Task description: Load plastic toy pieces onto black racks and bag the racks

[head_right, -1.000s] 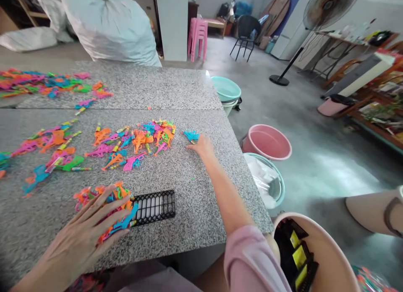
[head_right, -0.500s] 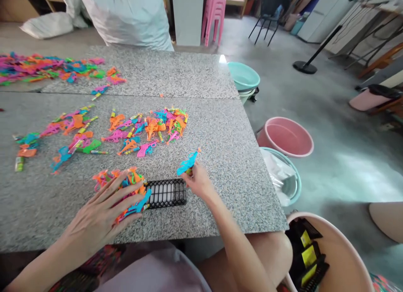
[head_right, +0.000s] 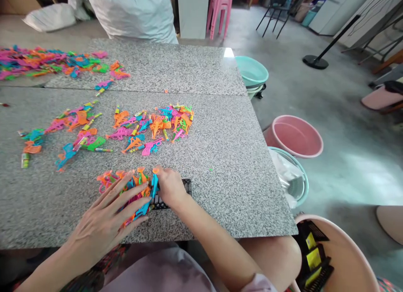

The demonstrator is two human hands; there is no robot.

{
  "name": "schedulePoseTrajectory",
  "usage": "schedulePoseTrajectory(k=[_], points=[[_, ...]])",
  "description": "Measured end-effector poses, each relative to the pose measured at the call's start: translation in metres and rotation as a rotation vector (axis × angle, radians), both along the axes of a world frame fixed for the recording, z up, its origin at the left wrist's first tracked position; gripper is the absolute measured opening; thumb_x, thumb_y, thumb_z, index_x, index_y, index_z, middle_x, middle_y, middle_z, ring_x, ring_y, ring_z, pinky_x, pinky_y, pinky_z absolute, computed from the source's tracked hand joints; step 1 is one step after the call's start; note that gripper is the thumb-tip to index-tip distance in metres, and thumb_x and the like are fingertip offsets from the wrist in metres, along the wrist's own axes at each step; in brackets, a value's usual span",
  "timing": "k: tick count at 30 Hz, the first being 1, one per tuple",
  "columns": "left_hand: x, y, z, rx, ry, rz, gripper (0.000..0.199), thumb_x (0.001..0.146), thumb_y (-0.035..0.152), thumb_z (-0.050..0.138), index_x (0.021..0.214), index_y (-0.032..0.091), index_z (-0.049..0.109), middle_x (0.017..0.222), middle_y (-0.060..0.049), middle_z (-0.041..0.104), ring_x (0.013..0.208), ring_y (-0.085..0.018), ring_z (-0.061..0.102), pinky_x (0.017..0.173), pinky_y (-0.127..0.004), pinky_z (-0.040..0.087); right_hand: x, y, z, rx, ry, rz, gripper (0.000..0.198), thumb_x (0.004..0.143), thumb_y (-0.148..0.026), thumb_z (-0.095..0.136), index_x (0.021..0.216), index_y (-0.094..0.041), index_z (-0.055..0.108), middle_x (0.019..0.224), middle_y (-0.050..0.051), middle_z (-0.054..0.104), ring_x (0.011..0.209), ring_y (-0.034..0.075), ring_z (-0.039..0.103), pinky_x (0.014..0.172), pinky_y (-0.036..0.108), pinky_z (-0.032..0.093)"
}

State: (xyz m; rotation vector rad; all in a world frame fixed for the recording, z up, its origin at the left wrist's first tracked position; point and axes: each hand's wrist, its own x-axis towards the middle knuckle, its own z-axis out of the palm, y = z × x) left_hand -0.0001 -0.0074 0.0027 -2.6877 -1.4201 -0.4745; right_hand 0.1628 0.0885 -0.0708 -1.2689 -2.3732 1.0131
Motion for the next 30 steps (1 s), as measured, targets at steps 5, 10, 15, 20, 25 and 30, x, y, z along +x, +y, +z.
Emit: schedulePoseTrajectory(k=[5, 10, 15, 20, 25, 30], points=[[0.001, 0.003, -0.007, 0.027, -0.046, -0.04, 0.026, 0.101, 0.028, 0.051, 0.122, 0.026, 0.066, 0.136, 0.002, 0.065, 0.146, -0.022, 0.038, 0.128, -0.043, 0.012, -0.006, 0.007, 0.017, 0.019, -0.114, 0.053, 0.017, 0.088, -0.019, 0.056, 0.104, -0.019, 0.064, 0.082, 0.005, 0.073, 0.075, 0.019, 0.068, 0.066, 0.025, 0.042], [0.0, 0.008, -0.008, 0.035, -0.005, -0.078, 0.027, 0.098, 0.026, 0.053, 0.12, 0.029, 0.068, 0.131, 0.005, 0.068, 0.143, -0.021, 0.042, 0.128, -0.043, 0.014, -0.012, -0.004, 0.011, 0.042, -0.125, 0.044, 0.02, 0.087, -0.018, 0.057, 0.106, -0.018, 0.063, 0.083, 0.007, 0.073, 0.074, 0.021, 0.067, 0.065, 0.028, 0.044], [0.003, 0.007, -0.013, 0.065, -0.097, -0.03, 0.026, 0.102, 0.034, 0.047, 0.111, 0.027, 0.07, 0.124, 0.005, 0.072, 0.143, -0.017, 0.041, 0.128, -0.036, 0.009, -0.001, 0.012, -0.008, -0.017, 0.084, 0.135, 0.02, 0.08, -0.01, 0.064, 0.098, -0.019, 0.062, 0.088, 0.002, 0.072, 0.081, 0.016, 0.066, 0.071, 0.024, 0.047], [0.001, 0.005, -0.02, 0.05, -0.094, -0.012, 0.024, 0.099, 0.039, 0.053, 0.113, 0.029, 0.07, 0.124, 0.006, 0.072, 0.143, -0.017, 0.04, 0.128, -0.035, 0.007, 0.03, 0.112, 0.002, 0.156, -0.069, -0.083, 0.037, 0.086, -0.003, 0.053, 0.12, -0.017, 0.06, 0.12, 0.01, 0.069, 0.111, 0.019, 0.063, 0.088, 0.03, 0.05], [0.001, 0.006, -0.02, 0.052, -0.111, -0.004, 0.029, 0.101, 0.045, 0.049, 0.113, 0.03, 0.07, 0.125, 0.009, 0.071, 0.142, -0.015, 0.041, 0.127, -0.032, 0.008, 0.045, 0.138, 0.002, 0.408, -0.486, -0.117, 0.04, 0.093, -0.001, 0.039, 0.127, -0.008, 0.058, 0.127, 0.019, 0.064, 0.123, 0.026, 0.053, 0.097, 0.037, 0.047], [0.002, 0.005, -0.02, 0.028, -0.162, -0.001, 0.026, 0.101, 0.039, 0.05, 0.115, 0.03, 0.07, 0.128, 0.009, 0.07, 0.143, -0.015, 0.04, 0.127, -0.033, 0.01, 0.051, 0.095, -0.004, 0.53, -0.602, -0.032, 0.027, 0.091, -0.002, 0.045, 0.108, -0.012, 0.064, 0.107, 0.017, 0.067, 0.11, 0.027, 0.057, 0.092, 0.037, 0.048]])
